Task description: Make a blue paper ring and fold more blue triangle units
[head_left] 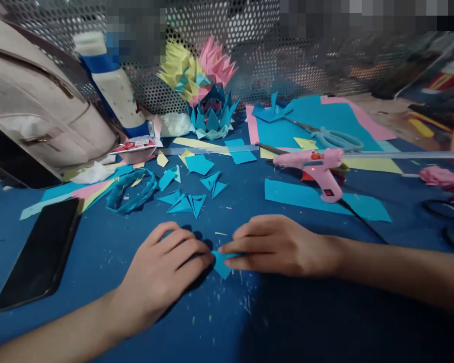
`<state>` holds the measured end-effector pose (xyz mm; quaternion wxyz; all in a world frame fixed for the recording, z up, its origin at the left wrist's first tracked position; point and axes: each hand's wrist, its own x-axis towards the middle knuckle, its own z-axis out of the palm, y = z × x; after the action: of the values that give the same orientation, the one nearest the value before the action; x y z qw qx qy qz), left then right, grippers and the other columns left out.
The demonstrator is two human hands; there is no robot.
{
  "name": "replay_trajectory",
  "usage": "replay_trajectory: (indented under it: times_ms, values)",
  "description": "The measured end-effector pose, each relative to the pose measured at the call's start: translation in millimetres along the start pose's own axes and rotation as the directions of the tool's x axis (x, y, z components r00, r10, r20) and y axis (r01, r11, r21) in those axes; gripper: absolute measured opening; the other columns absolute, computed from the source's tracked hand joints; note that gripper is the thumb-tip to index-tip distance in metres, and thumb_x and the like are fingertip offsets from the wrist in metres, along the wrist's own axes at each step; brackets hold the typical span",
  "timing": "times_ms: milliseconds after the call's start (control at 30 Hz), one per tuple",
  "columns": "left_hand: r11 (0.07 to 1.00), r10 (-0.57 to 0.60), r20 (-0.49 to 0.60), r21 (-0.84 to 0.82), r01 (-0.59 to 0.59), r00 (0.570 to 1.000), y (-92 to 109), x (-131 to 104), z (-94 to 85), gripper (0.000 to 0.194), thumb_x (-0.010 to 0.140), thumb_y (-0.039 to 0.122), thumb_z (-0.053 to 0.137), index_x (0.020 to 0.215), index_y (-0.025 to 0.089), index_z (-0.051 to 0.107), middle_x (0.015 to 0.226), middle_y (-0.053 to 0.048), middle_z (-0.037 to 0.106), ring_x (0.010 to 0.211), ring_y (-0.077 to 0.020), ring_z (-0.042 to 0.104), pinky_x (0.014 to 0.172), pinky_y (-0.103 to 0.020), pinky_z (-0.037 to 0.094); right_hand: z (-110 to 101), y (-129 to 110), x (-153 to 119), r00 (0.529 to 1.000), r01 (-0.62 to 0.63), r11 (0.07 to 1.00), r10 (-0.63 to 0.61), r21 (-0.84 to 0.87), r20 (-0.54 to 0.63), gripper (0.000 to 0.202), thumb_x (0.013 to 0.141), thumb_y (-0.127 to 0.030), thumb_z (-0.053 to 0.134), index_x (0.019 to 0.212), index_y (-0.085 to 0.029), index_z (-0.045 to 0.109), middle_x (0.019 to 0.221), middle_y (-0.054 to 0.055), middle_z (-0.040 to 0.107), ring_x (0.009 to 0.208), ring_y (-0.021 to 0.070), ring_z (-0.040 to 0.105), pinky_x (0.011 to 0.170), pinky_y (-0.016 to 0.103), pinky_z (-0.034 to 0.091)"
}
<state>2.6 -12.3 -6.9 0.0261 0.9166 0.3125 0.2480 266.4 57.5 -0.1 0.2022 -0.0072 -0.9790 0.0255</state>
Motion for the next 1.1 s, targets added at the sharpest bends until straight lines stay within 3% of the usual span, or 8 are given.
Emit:
replay_trajectory:
  times_ms: [200,767,967,1100]
  values:
    - [0.995,0.024,-0.037,0.096,-0.020,0.999,3,5,-0.7,0.033,0.108,0.016,0.039,0.100,0.014,0.071,0.095,-0.001,0.075,0.090,-0.0176,0.062,0.093,-0.038,0.037,3,1,0,1.000,-0.028,1.000,0.028,-0.004,-0.009,0.029,0.106,-0.022,0.041,0.111,-0.022,0.070,0.119,0.002,0.071,0.107,0.0152,0.063,0.078,0.031,0.054]
    - [0.994,0.020,-0.021,0.106,-0.018,1.000,4,4,0.2,0.028,0.107,0.015,0.044,0.101,0.014,0.071,0.092,0.001,0.076,0.091,-0.0185,0.060,0.092,-0.038,0.037,0,-1,2,0.999,-0.020,0.999,0.021,-0.043,0.029,0.034,0.106,-0.019,0.036,0.107,-0.023,0.070,0.116,0.004,0.072,0.103,0.0122,0.064,0.074,0.027,0.055]
    - [0.989,0.022,-0.002,0.147,-0.021,1.000,5,0,0.7,0.025,0.105,0.016,0.048,0.102,0.016,0.072,0.095,0.000,0.076,0.092,-0.0186,0.062,0.096,-0.039,0.037,2,-1,1,1.000,-0.025,1.000,0.025,-0.016,0.017,0.033,0.106,-0.020,0.037,0.109,-0.021,0.070,0.117,0.002,0.071,0.103,0.0134,0.063,0.074,0.028,0.055]
    - [0.978,0.039,0.023,0.206,-0.043,0.999,15,-5,-1.5,0.035,0.106,0.016,0.039,0.103,0.016,0.074,0.108,-0.003,0.075,0.103,-0.0204,0.062,0.107,-0.041,0.033,1,-2,4,1.000,-0.019,1.000,0.019,-0.008,0.010,0.033,0.105,-0.019,0.039,0.106,-0.020,0.071,0.118,0.001,0.072,0.100,0.0140,0.064,0.075,0.029,0.054]
